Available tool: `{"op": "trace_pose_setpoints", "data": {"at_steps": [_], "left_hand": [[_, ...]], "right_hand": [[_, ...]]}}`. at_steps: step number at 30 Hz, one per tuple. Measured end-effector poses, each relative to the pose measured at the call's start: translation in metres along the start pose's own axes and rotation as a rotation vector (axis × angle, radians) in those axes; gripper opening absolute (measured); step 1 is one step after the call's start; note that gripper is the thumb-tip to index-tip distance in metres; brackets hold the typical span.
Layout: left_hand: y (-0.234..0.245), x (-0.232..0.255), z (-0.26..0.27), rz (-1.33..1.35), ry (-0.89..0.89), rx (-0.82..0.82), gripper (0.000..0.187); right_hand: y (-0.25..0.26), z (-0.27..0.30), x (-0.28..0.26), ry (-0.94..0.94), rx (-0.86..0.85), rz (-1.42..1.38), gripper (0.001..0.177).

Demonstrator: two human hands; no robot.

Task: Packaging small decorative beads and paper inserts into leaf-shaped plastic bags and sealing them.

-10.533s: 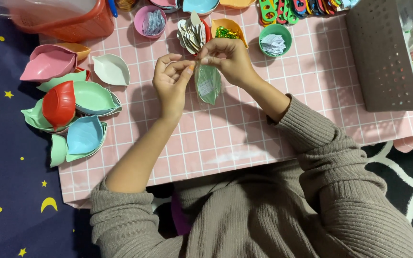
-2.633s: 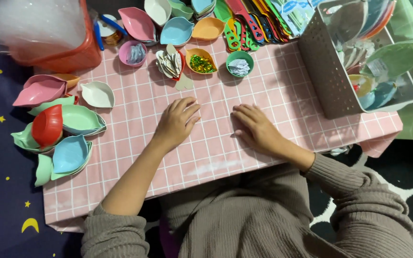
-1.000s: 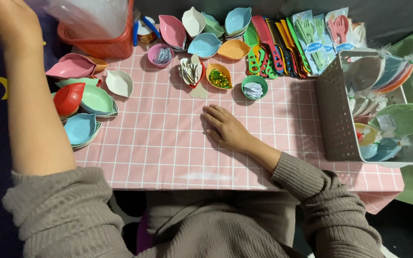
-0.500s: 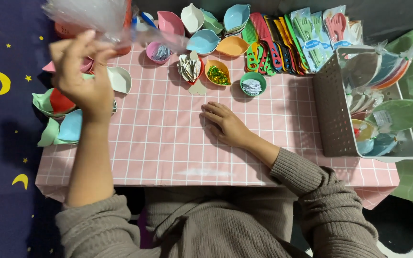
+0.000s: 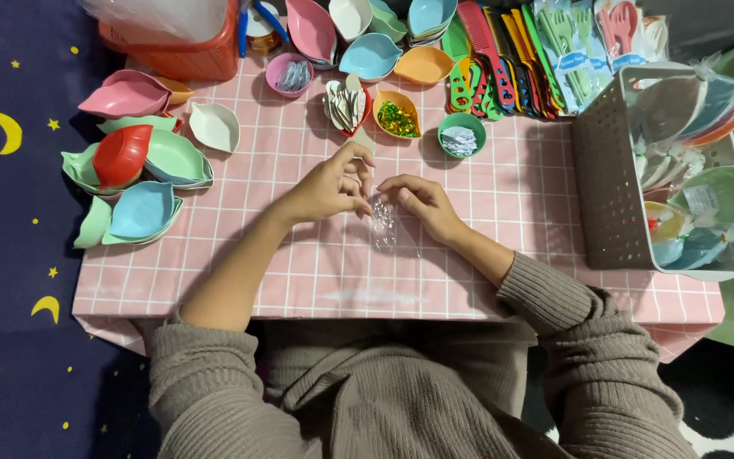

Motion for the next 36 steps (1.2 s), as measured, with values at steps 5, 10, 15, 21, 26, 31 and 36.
{"op": "trace_pose_setpoints", "data": {"at_steps": [5, 10, 15, 21, 26, 31, 36], "left_hand": [[-0.009, -0.016, 0.0, -0.147, 0.05, 0.013, 0.074], [-0.006, -0.021, -0.001, -0.115, -0.001, 0.016, 0.072], [-0.012, -0.006, 0.004, -0.223, 0.054, 0.011, 0.058], [-0.025, 0.004, 0.007, -0.253, 0.168, -0.157, 0.013], [-0.005, -0.001, 0.006, -0.124, 0.072, -0.05, 0.015], [0.083, 0.035, 0.023, -0.899, -0.252, 0.396, 0.012], [0.132, 0.062, 0.058, -1.671, -0.052, 0.905, 0.032]], "right_hand": [[-0.009, 0.005, 0.004, 0.072, -0.074, -0.083, 0.04], [-0.014, 0.007, 0.008, 0.058, -0.111, -0.157, 0.012], [-0.008, 0.004, 0.018, 0.008, -0.036, -0.296, 0.011], [0.001, 0.005, 0.009, -0.048, 0.051, -0.463, 0.015], [0.001, 0.004, 0.041, -0.047, 0.077, -0.493, 0.02], [0.005, 0.002, 0.04, -0.02, 0.112, -0.458, 0.02], [0.007, 0.004, 0.027, -0.079, 0.01, -0.5, 0.009]]}}
Point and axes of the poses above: each hand's wrist, its own z-axis away from the middle knuckle, its own y-axis out of the back of the hand, x = y × z, the point moved 7 cm from there along -z, towards the middle knuckle, and after that the axes turned 15 degrees about z, right-handed, at the moved point
